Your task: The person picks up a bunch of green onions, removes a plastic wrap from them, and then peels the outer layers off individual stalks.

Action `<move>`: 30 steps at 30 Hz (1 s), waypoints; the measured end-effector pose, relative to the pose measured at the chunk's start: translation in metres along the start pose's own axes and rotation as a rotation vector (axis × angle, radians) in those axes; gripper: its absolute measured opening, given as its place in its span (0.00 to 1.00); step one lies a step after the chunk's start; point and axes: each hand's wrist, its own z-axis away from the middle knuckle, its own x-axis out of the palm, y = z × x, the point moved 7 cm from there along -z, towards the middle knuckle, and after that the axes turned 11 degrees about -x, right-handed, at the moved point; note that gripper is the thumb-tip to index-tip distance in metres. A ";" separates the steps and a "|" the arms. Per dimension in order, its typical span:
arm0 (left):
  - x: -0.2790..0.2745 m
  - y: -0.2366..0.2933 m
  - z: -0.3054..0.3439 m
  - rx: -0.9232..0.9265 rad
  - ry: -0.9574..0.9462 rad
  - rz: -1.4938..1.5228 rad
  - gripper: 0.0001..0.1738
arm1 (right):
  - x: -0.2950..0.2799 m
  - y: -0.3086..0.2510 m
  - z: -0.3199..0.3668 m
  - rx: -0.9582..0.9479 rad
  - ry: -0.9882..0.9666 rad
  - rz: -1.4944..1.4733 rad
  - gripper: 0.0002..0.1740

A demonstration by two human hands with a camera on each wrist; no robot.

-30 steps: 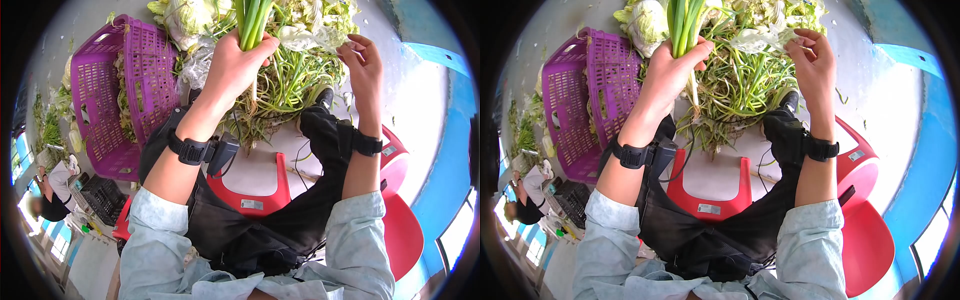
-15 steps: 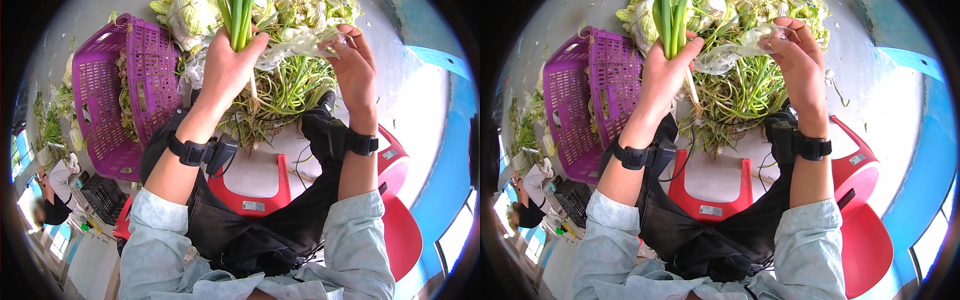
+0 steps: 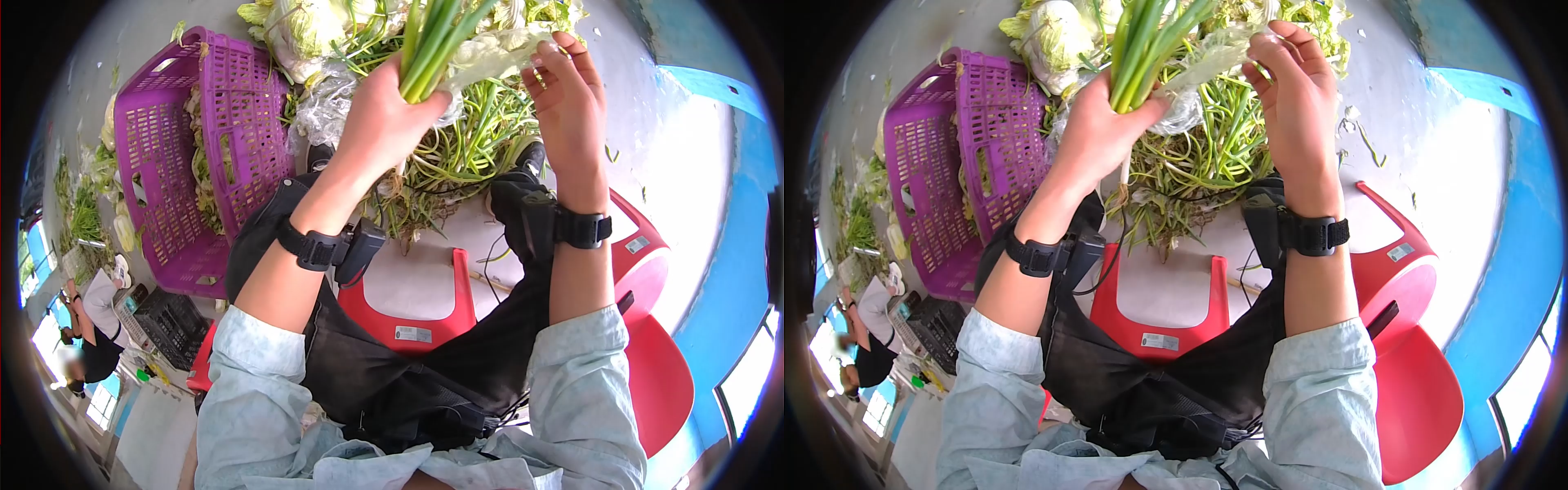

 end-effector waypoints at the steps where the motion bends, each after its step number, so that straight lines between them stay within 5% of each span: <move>1: -0.002 -0.001 0.000 -0.007 -0.001 0.033 0.20 | -0.006 0.001 -0.001 -0.002 0.048 0.013 0.14; 7: 0.003 -0.001 0.000 -0.109 -0.123 0.226 0.18 | -0.021 0.001 -0.005 0.001 0.158 0.019 0.11; 12: 0.009 -0.004 0.003 -0.255 -0.226 0.364 0.21 | -0.008 -0.001 -0.003 0.038 0.024 -0.144 0.08; 19: 0.011 -0.017 0.001 -0.324 -0.134 0.539 0.22 | 0.030 0.010 0.015 0.208 -0.221 -0.517 0.06; 30: -0.015 -0.031 -0.010 -0.226 0.114 0.547 0.17 | 0.036 0.009 0.017 0.221 -0.260 -0.536 0.11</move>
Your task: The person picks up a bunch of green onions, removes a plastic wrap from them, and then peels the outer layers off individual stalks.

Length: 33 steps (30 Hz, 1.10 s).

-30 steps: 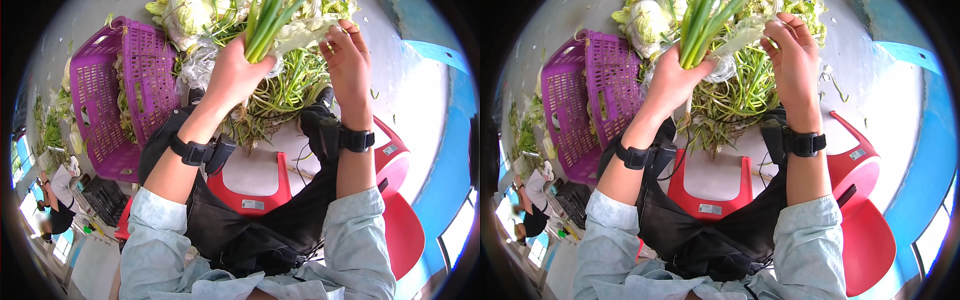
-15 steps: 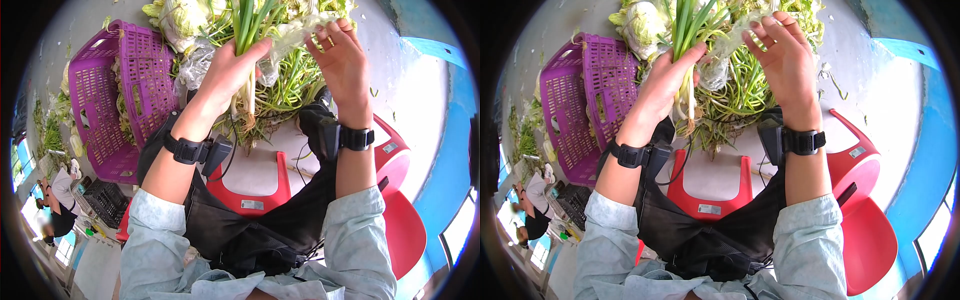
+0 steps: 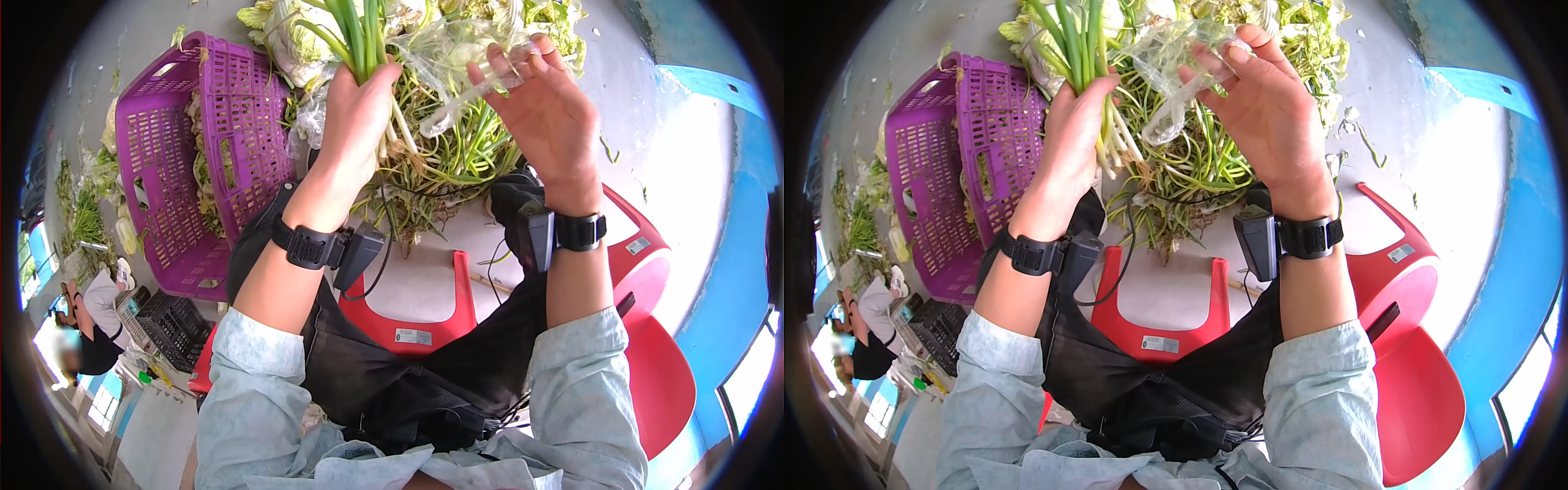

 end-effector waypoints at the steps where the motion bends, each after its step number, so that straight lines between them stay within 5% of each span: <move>1: -0.003 0.002 -0.001 0.042 0.031 -0.010 0.16 | 0.001 0.001 0.001 0.005 0.015 0.014 0.11; 6: 0.015 -0.001 0.007 -0.061 -0.127 -0.081 0.17 | 0.011 0.013 0.008 0.008 0.027 0.122 0.11; 12: 0.039 -0.020 0.016 -0.265 -0.333 0.215 0.17 | 0.022 0.034 0.015 0.121 0.041 0.117 0.16; 17: 0.041 -0.017 0.015 -0.241 -0.475 0.341 0.22 | 0.018 0.030 0.015 -0.050 0.160 0.520 0.20; 21: 0.045 -0.008 0.022 -0.191 -0.471 0.367 0.27 | 0.004 0.032 0.015 -0.100 0.171 0.833 0.28; 23: 0.047 -0.011 0.021 -0.220 -0.475 0.399 0.22 | 0.002 0.035 0.017 -0.048 0.193 0.883 0.29; 33: 0.046 -0.013 0.022 -0.243 -0.484 0.349 0.20 | 0.007 0.046 0.019 0.153 0.098 0.772 0.30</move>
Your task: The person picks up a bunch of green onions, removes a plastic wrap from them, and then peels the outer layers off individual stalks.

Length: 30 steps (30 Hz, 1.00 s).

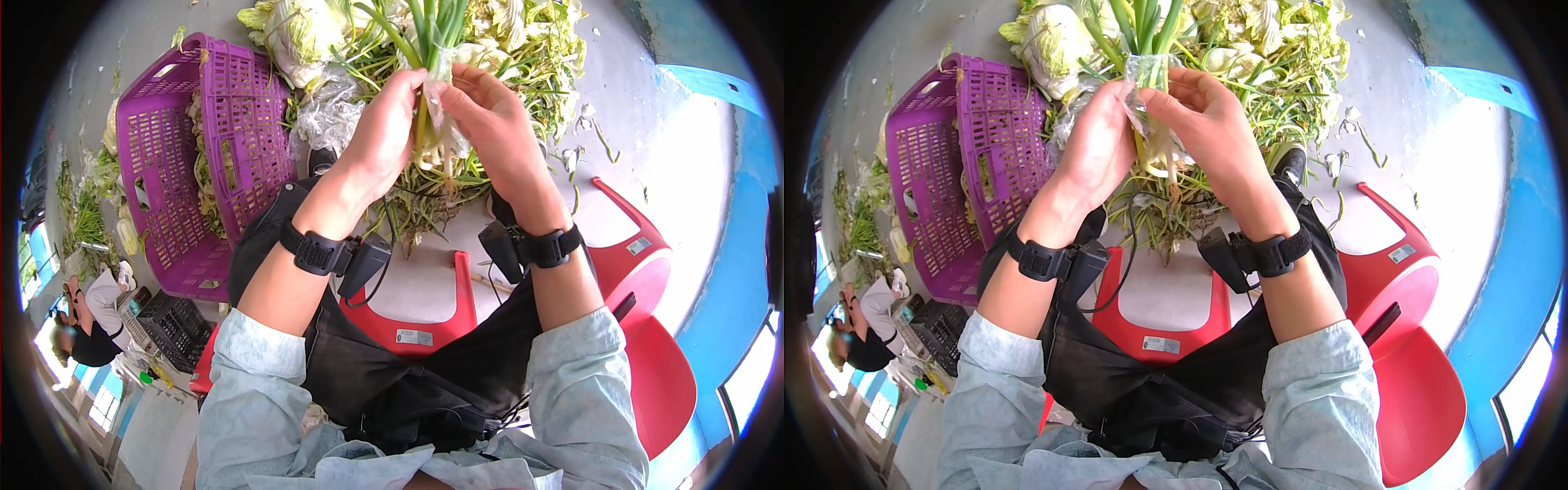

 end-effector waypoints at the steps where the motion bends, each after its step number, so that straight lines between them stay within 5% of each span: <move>1: -0.001 -0.001 0.000 -0.005 0.021 -0.016 0.21 | 0.003 0.000 0.000 0.006 -0.032 -0.038 0.29; 12: 0.008 -0.001 0.006 -0.045 -0.001 -0.031 0.24 | 0.006 0.005 0.001 0.120 -0.082 -0.263 0.22; 15: 0.015 0.008 0.010 0.067 0.047 -0.262 0.27 | 0.009 0.002 0.003 0.123 -0.039 -0.392 0.20; 20: 0.013 0.034 0.020 0.772 0.364 -1.096 0.22 | 0.000 0.006 0.002 0.138 -0.005 -0.312 0.19; 22: -0.001 0.047 0.012 0.581 0.342 -0.785 0.22 | -0.006 0.003 0.003 0.164 0.036 -0.289 0.16; 24: -0.007 0.067 0.025 0.735 0.506 -0.787 0.20 | -0.012 0.001 0.001 0.149 0.030 -0.317 0.16; 26: -0.026 0.068 0.024 0.600 0.576 -0.559 0.18 | -0.014 -0.003 -0.001 0.143 0.029 -0.384 0.17; 30: -0.041 0.060 0.014 0.372 0.496 -0.362 0.24 | -0.018 -0.008 -0.005 0.110 -0.019 -0.431 0.18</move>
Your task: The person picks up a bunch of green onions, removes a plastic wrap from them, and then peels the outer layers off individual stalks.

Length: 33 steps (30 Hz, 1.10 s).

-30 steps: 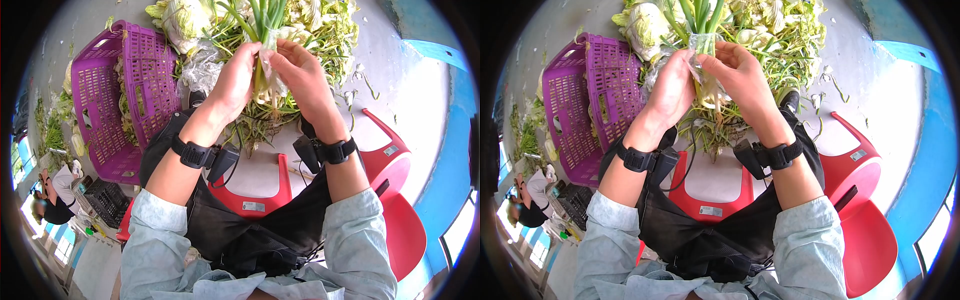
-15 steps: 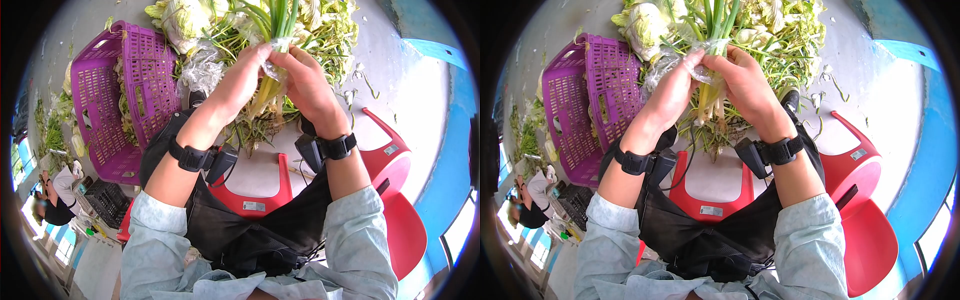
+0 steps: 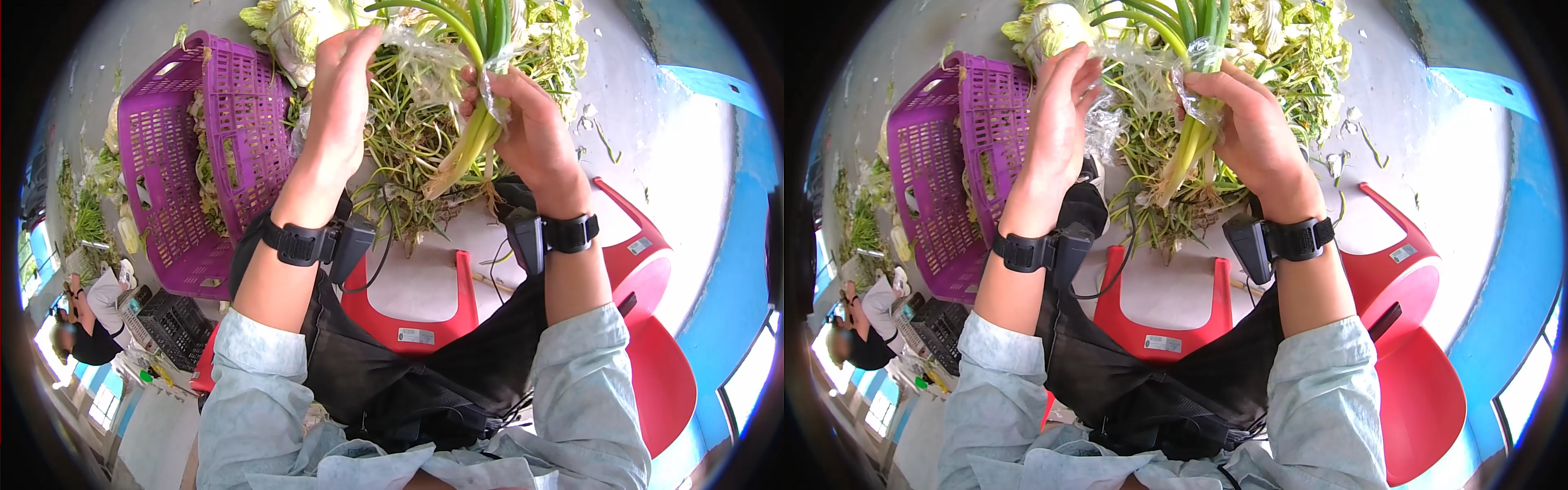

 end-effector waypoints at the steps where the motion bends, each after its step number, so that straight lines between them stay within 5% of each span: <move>1: 0.006 -0.005 -0.001 -0.063 -0.102 0.049 0.31 | 0.000 0.000 0.000 0.005 0.005 -0.029 0.16; 4: 0.024 -0.010 0.002 -0.014 -0.292 -0.047 0.36 | -0.005 0.002 0.001 0.098 -0.016 -0.187 0.14; 8: 0.042 0.000 0.018 -0.052 -0.509 -0.001 0.24 | -0.004 -0.003 0.004 0.072 -0.039 -0.069 0.13; 9: 0.040 0.000 0.019 -0.057 -0.452 0.067 0.13 | -0.003 -0.004 0.005 0.060 -0.017 -0.036 0.13; 24: 0.038 0.009 0.026 0.066 -0.291 -0.143 0.12 | -0.010 -0.005 -0.001 -0.152 0.099 0.714 0.14; 33: 0.058 -0.007 0.035 -0.026 -0.552 -0.166 0.13 | -0.011 -0.001 -0.003 -0.246 0.093 1.074 0.27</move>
